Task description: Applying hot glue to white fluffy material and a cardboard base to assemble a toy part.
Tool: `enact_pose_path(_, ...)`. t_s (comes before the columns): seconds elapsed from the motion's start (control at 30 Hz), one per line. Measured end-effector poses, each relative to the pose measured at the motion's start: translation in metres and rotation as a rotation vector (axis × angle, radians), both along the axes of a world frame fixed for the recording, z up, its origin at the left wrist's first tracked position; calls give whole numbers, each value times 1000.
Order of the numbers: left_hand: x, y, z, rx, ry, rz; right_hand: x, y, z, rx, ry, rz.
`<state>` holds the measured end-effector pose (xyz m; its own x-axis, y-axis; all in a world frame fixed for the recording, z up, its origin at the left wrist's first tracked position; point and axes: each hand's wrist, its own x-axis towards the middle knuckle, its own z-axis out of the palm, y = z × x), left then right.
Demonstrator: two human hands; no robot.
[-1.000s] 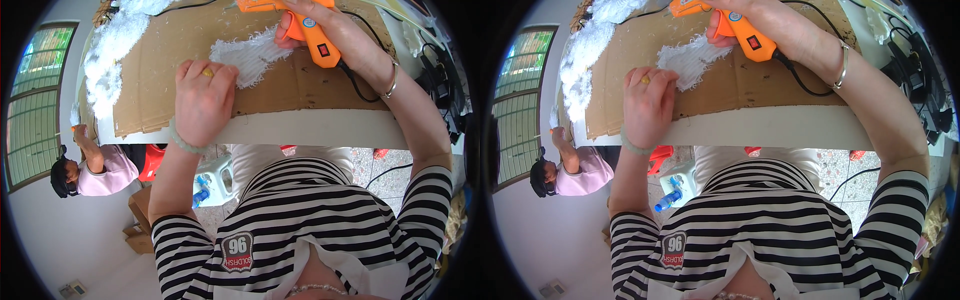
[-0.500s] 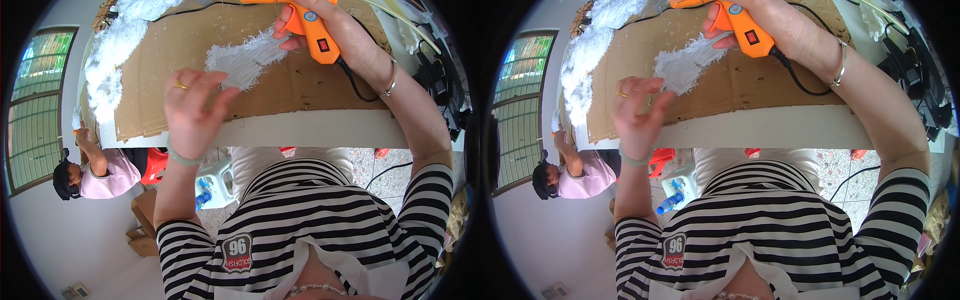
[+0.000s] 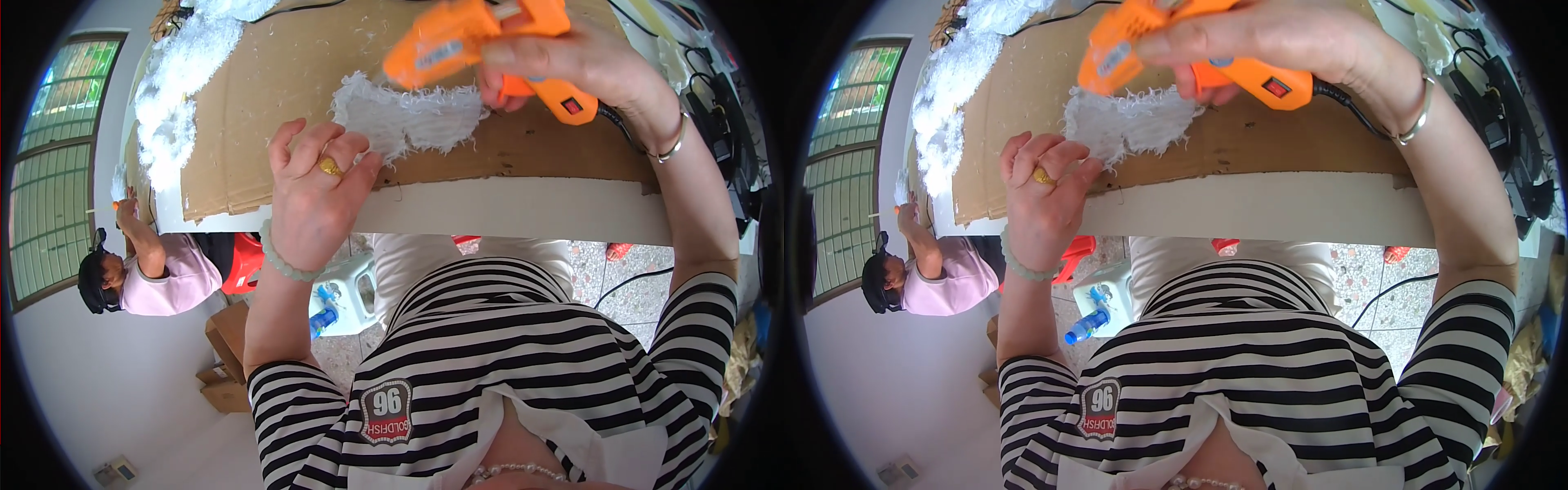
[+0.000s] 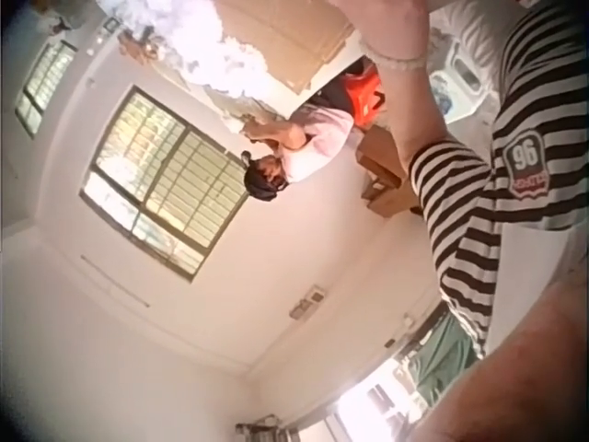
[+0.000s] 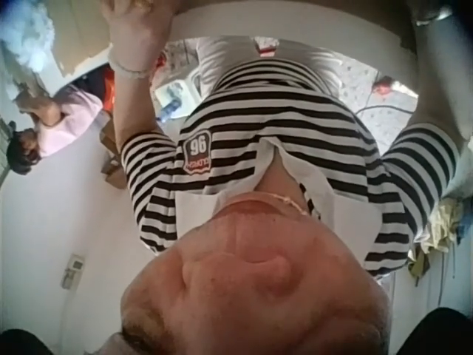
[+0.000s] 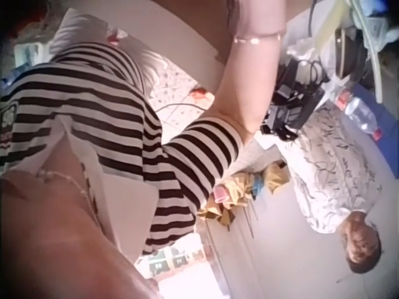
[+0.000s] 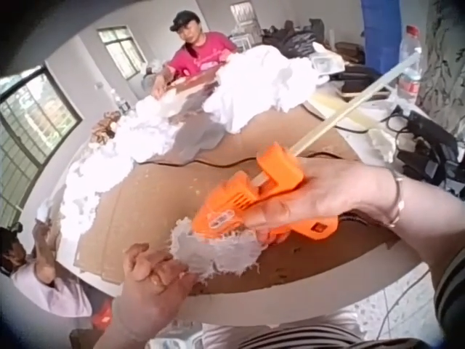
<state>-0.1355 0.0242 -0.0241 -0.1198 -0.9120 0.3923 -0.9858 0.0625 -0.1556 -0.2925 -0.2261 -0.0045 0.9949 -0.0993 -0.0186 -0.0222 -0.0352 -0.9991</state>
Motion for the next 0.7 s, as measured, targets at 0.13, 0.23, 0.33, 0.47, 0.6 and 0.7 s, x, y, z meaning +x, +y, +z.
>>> enact_pose_path(0.13,1,7,-7,-45,12,36,-2,8,3,-242,108,75)
enact_pose_path(0.23,1,7,-9,-56,18,47,0,14,1,-328,146,92)
enact_pose_path(0.33,1,5,-10,-70,6,44,0,15,3,-419,234,112)
enact_pose_path(0.47,2,5,-10,-72,16,47,-5,14,3,-372,220,32)
enact_pose_path(0.6,4,6,-12,-91,18,31,-2,14,-3,-458,199,13)
enact_pose_path(0.7,3,6,-13,-99,22,32,4,17,16,-577,432,45)
